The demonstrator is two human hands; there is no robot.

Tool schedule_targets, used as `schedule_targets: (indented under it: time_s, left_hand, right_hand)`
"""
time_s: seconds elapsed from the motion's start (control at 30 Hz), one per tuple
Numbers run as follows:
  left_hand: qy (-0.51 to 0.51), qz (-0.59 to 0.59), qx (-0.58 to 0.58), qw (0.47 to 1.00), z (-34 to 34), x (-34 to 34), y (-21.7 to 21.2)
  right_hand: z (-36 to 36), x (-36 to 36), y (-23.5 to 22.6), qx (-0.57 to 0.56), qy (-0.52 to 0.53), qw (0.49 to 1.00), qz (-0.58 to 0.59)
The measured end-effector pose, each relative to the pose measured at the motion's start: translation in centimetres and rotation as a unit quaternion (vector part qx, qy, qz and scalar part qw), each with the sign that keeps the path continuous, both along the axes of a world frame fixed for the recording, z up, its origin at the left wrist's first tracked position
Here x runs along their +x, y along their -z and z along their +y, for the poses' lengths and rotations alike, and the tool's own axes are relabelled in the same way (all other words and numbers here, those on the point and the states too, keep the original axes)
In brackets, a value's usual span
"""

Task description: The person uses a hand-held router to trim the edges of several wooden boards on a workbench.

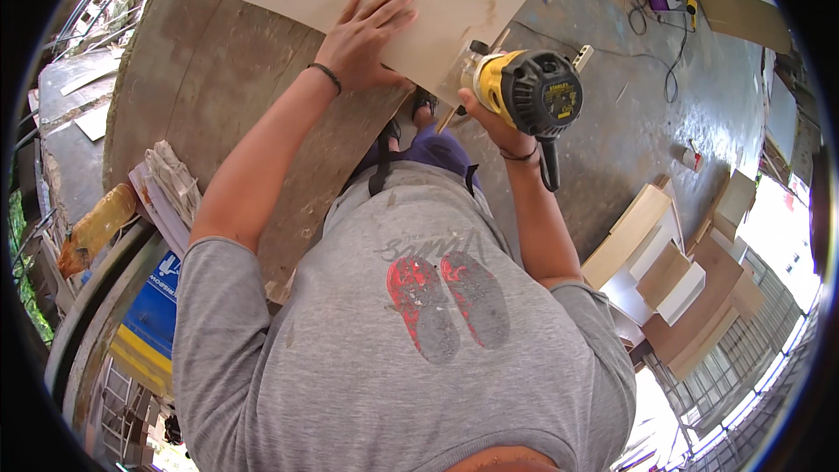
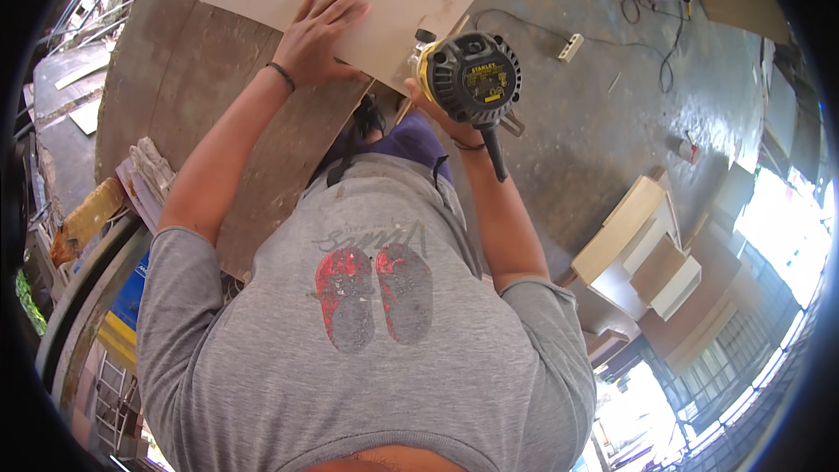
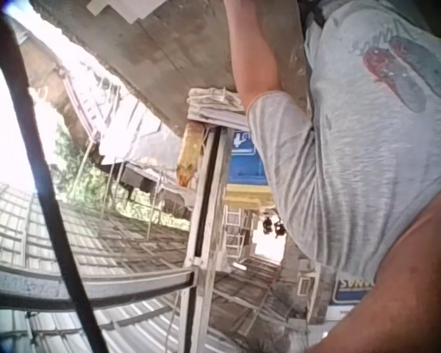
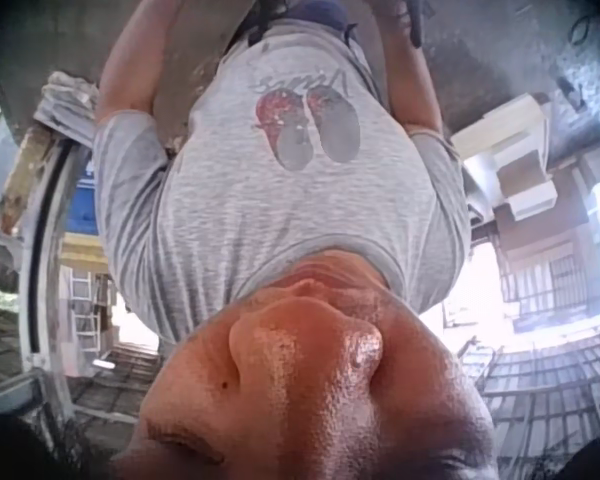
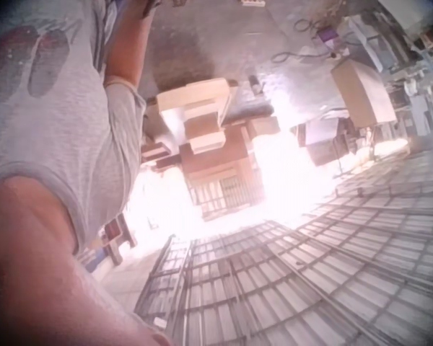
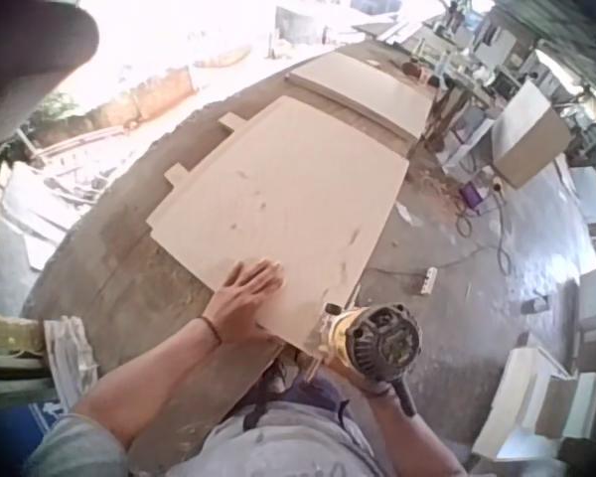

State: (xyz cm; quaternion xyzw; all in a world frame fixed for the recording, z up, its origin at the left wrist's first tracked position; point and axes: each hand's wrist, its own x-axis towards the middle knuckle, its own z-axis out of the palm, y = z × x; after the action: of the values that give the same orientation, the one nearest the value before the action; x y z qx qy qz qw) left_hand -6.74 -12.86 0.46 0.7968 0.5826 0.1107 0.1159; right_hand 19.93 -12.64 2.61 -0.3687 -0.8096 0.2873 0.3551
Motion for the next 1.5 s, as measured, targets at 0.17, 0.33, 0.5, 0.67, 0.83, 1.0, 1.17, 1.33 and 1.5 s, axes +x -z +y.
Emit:
schedule_targets:
  time_s: [0.17, 0.33, 0.5, 0.67, 0.83, 1.0, 1.17, 1.33, 1.5]
  left_hand:
    - [-0.005, 0.005, 0.005, 1.000, 0.1, 0.1, 0.1]
    - [-0.011, 0.012, 0.005, 1.000, 0.2, 0.3, -0.1]
    - [-0.015, 0.019, 0.006, 1.000, 0.2, 0.2, 0.3]
    - [-0.016, 0.020, 0.005, 1.000, 0.3, 0.2, 0.5]
    - [-0.017, 0.007, 0.024, 1.000, 0.2, 0.1, 0.7]
    - [-0.017, 0.016, 0.014, 1.000, 0.3, 0.2, 0.8]
    - [-0.012, 0.012, 0.021, 1.000, 0.3, 0.0, 1.0]
    - [-0.009, -0.001, 0.030, 1.000, 0.4, 0.0, 0.9]
    - [-0.012, -0.007, 0.033, 0.999, 0.2, -0.1, 0.7]
  right_hand:
    - [0.3, -0.9, -0.9, -0.030, 0.005, 0.999, -0.016]
    - [-0.1, -1.0, -0.8, -0.089, 0.016, 0.996, 0.025]
    - [-1.0, -1.5, -1.3, -0.065, 0.016, 0.998, -0.004]
    - [-2.1, -1.2, -0.3, -0.056, 0.010, 0.998, 0.007]
    - [-2.9, -1.7, -0.8, -0.008, -0.004, 1.000, 0.001]
    - [-3.4, -1.8, -0.8, 0.038, -0.012, 0.999, -0.016]
    - [-3.5, -1.7, -0.8, 0.048, -0.027, 0.998, -0.034]
    - [-4.0, -1.6, -0.6, 0.045, -0.025, 0.998, -0.022]
    - [-5.3, -1.6, -1.2, 0.018, 0.002, 0.998, -0.063]
